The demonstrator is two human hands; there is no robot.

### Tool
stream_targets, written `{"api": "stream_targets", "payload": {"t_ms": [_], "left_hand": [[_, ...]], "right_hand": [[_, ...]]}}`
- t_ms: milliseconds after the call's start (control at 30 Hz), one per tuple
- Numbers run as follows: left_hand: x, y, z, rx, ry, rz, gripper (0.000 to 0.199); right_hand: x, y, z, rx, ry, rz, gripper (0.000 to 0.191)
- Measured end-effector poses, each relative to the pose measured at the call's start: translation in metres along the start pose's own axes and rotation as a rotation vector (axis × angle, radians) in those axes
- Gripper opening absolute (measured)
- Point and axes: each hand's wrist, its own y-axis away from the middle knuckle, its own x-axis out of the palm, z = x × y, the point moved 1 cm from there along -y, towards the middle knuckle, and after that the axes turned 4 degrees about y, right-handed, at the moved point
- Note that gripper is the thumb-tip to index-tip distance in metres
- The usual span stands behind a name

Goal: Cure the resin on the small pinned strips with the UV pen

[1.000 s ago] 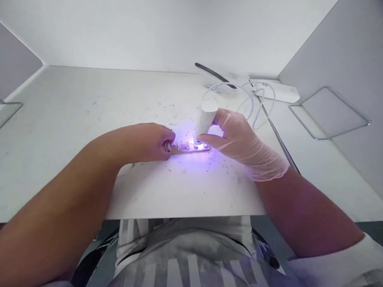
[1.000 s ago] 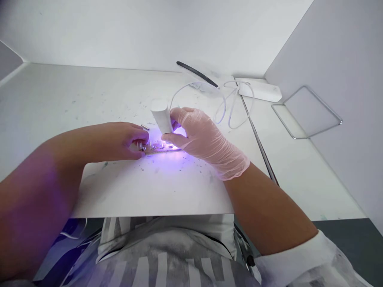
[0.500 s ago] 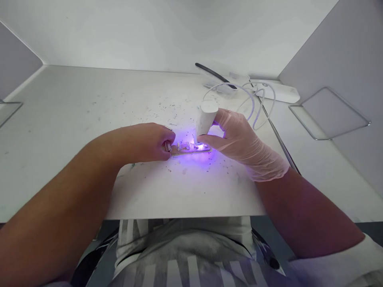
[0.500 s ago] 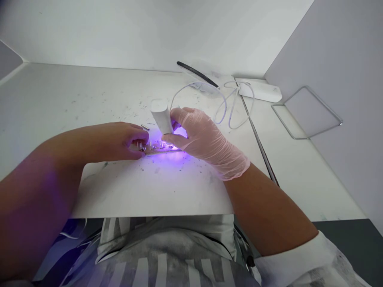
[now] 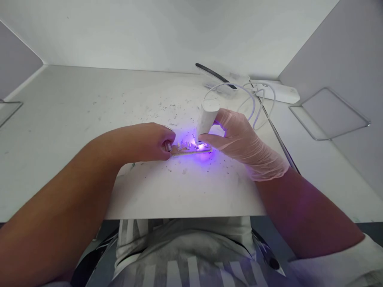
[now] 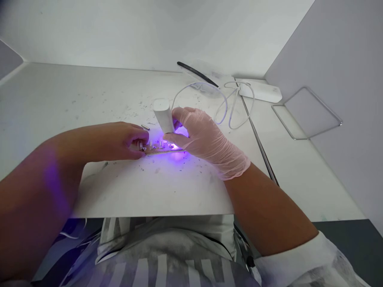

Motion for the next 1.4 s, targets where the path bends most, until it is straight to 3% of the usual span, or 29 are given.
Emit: {"api": "stream_targets", "payload": {"t_ms": [1400], "left_hand": [[-0.0010,0.0008,-0.0011,0.011,-0.003,-0.002,0.007]], "right_hand": [[0.0000,-0.0014,-0.0035,-0.046,0.013,-0.014,0.009]]}}
